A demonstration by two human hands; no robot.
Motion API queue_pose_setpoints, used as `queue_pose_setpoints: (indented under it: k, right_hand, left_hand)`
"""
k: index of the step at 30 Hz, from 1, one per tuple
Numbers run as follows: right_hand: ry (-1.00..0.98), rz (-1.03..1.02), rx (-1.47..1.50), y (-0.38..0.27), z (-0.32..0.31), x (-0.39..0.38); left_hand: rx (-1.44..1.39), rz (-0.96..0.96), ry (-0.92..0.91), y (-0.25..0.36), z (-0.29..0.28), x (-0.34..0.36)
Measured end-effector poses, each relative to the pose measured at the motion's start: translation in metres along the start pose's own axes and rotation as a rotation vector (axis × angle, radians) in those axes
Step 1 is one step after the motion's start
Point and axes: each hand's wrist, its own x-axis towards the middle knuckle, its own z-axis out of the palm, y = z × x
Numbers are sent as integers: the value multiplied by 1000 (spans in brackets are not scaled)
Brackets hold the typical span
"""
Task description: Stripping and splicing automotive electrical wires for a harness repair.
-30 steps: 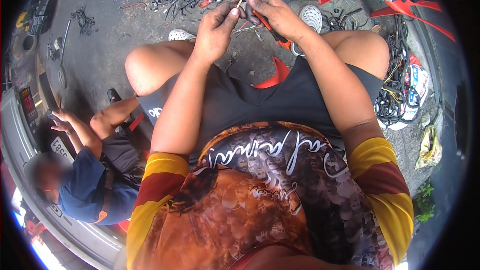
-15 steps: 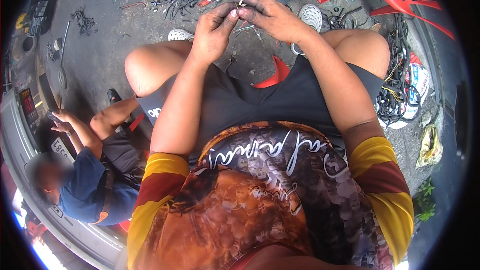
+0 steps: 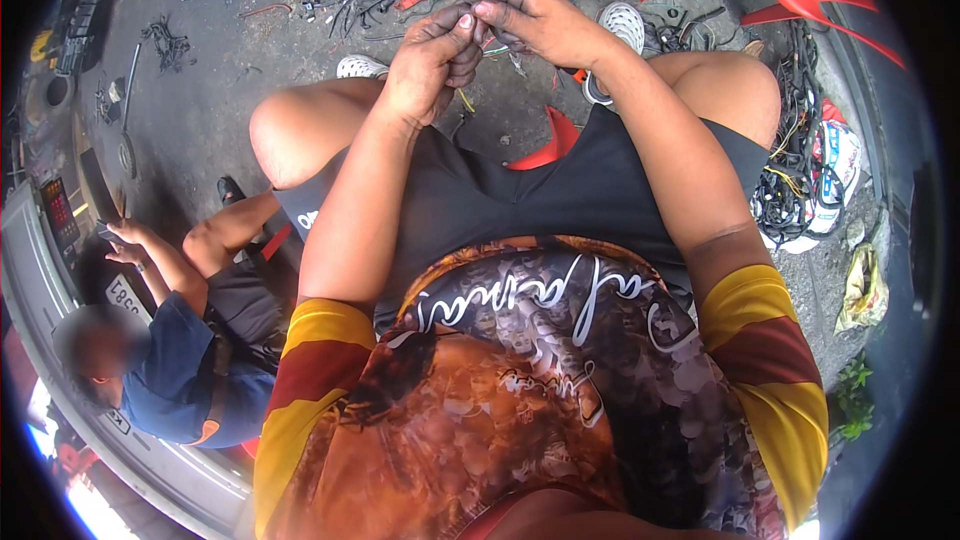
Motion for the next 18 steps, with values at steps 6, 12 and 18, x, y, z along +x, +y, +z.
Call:
queue_pose_setpoints:
  k: [6, 12, 18]
  right_hand:
    - [67, 85, -22, 26, 4, 11]
    - [415, 126, -303, 61, -14, 21]
    - [223, 319, 259, 32, -3, 5]
  left_hand:
    - [21, -72, 91, -6, -11, 8]
    - [42, -98, 121, -8, -4, 1]
    - [67, -78, 141, -5, -13, 3]
